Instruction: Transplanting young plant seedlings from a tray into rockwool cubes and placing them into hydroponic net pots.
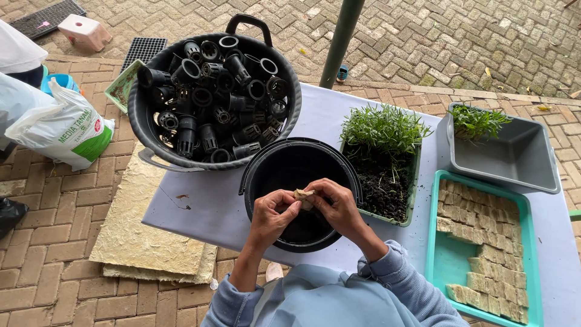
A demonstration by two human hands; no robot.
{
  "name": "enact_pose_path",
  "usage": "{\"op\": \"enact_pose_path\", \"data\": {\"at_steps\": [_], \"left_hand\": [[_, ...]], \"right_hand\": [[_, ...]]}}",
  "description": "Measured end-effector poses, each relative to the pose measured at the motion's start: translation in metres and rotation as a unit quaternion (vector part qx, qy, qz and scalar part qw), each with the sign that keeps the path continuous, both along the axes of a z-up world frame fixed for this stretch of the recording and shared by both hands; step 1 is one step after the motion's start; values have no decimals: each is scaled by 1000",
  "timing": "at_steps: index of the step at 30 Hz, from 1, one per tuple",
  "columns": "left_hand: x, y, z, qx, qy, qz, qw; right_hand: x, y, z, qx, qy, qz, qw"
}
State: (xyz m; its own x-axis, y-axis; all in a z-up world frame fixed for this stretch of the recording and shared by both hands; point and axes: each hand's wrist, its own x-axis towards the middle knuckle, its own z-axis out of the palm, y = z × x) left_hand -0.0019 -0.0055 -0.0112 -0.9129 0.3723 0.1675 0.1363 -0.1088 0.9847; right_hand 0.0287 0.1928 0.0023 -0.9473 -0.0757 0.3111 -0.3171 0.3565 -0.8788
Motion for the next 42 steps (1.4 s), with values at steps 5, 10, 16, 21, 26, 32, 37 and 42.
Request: {"op": "enact_pose_path", "data": {"at_steps": [5, 10, 16, 21, 26, 32, 37, 42], "left_hand": [[0, 2, -10, 15, -57, -8, 998], [3, 8, 4, 49, -117, -19, 992], [10, 19, 8, 71, -178, -96, 977], [17, 35, 5, 5, -162, -46, 986], [18, 43, 2, -6, -155, 13, 988], [25, 47, 3, -66, -149, 96, 982], [31, 51, 18, -180, -96, 148, 968], [33, 51, 12, -218, -47, 160, 962]], "right_hand": [[4, 0, -4, -31, -43, -39, 998], [15, 1, 12, 23, 66, -62, 996], [30, 20, 12, 138, 134, -23, 981], [40, 35, 31, 124, 107, -3, 987], [43, 90, 33, 92, 128, -57, 986], [28, 192, -43, 222, 14, -217, 950], [10, 229, -82, 255, -52, -222, 940], [-7, 238, -89, 253, -84, -208, 941]]}}
